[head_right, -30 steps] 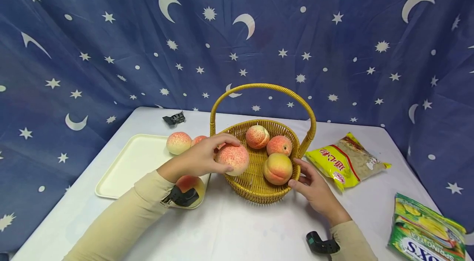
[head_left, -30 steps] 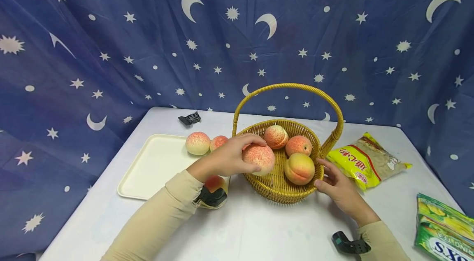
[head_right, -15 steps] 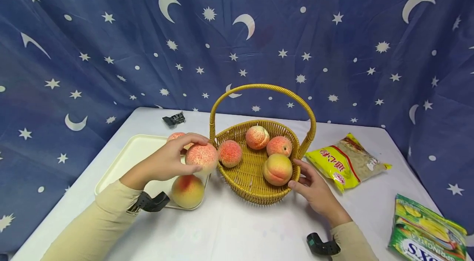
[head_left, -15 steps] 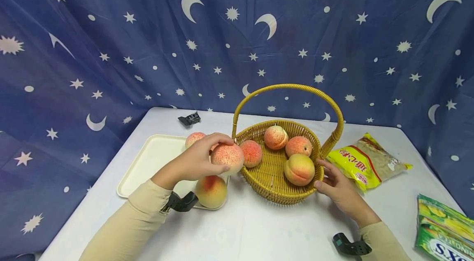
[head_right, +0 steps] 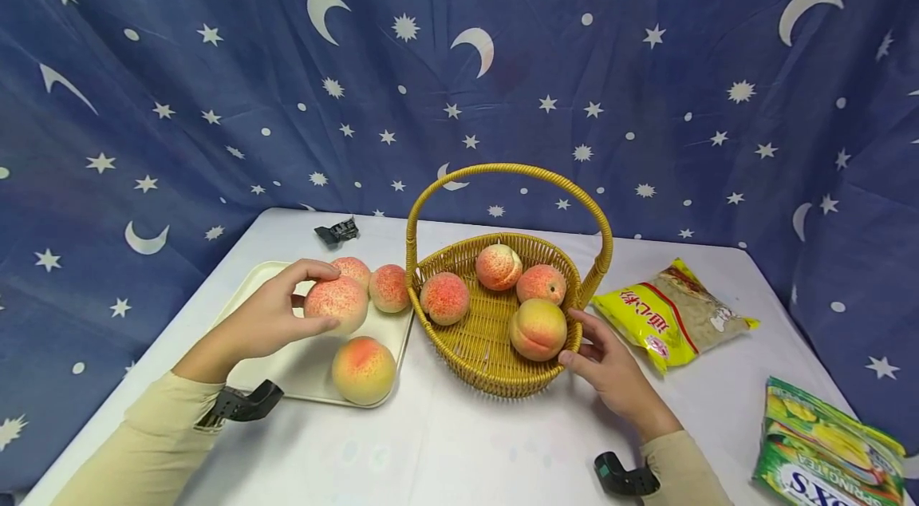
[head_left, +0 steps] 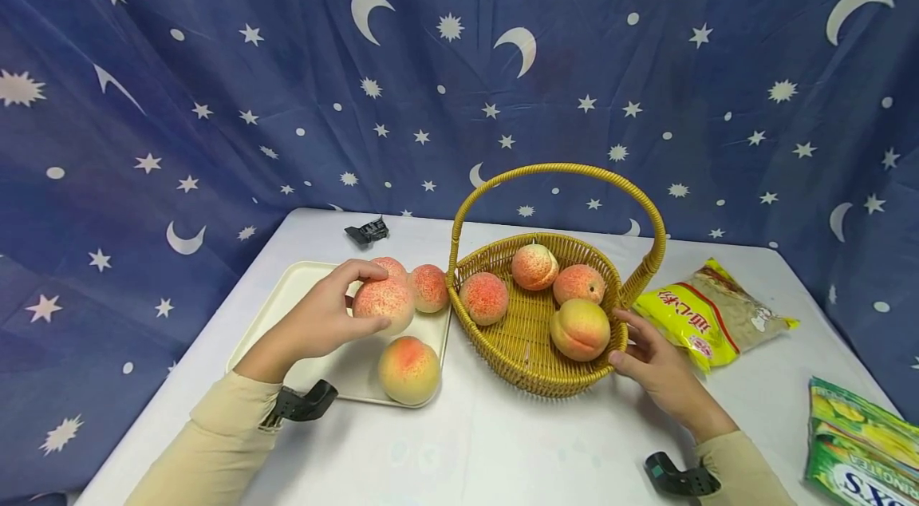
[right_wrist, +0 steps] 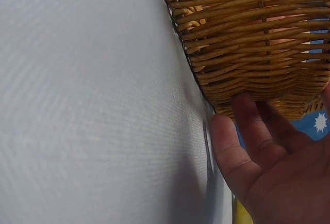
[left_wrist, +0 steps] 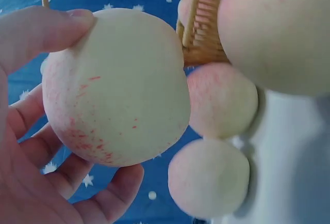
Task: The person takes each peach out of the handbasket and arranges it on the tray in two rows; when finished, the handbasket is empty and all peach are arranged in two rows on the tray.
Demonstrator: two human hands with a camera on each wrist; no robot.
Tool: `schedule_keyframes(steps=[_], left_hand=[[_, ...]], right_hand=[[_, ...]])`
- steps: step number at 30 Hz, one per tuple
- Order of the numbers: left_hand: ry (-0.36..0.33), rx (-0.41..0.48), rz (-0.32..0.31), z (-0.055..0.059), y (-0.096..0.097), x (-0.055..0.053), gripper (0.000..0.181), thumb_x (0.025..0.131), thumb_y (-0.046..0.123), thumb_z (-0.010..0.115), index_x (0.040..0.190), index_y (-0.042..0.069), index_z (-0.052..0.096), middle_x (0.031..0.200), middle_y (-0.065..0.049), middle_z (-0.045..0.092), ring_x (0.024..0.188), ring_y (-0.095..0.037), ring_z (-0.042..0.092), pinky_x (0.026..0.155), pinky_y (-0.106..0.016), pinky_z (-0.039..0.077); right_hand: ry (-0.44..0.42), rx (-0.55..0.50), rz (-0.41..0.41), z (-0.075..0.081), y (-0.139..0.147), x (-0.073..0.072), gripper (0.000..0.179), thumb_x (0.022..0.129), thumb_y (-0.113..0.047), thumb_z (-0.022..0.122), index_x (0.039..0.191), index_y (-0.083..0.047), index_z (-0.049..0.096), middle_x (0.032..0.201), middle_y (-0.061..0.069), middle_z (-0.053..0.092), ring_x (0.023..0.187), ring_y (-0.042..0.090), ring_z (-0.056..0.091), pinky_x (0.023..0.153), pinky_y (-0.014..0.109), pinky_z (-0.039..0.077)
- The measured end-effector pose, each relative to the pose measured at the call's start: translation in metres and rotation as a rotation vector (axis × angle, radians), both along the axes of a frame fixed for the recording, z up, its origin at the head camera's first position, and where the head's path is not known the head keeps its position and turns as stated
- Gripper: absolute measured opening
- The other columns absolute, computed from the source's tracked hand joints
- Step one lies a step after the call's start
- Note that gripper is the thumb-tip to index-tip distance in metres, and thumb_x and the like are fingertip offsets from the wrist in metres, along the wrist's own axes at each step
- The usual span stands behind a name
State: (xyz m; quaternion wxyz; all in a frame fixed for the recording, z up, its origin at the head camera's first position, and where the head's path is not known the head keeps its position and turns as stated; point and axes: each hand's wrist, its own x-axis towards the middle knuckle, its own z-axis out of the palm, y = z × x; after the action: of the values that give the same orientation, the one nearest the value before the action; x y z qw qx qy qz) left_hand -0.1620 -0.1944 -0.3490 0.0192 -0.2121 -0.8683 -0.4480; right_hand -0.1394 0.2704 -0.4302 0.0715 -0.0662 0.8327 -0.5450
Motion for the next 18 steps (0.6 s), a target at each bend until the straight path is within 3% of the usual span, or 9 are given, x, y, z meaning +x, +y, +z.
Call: schedule_keyframes(steps=[9,18], left_hand=[[-0.007,-0.054,0.106,-0.005,-0.025,0.002,0.053,0.080,0.012,0.082,0.124,-0.001,0.055,0.122,-0.014,0.058,0.105,-0.025,0.056,0.079,-0.033,0.054],[-0.027,-0.057,0.116,-0.017,-0.038,0.009,0.051,0.080,0.011,0.081,0.121,-0.003,0.055,0.119,-0.015,0.057,0.100,-0.027,0.056,0.075,-0.030,0.053]], right_hand=[[0.001,0.017,-0.007,-0.001,0.000,0.001,0.070,0.100,-0.019,0.063,0.157,-0.007,0.025,0.151,0.037,0.029,0.124,0.048,0.048,0.085,0.022,0.050],[0.016,0.012,0.000,-0.001,0.000,0.000,0.069,0.100,-0.016,0.063,0.157,-0.006,0.024,0.150,0.037,0.030,0.124,0.048,0.050,0.083,0.020,0.050]])
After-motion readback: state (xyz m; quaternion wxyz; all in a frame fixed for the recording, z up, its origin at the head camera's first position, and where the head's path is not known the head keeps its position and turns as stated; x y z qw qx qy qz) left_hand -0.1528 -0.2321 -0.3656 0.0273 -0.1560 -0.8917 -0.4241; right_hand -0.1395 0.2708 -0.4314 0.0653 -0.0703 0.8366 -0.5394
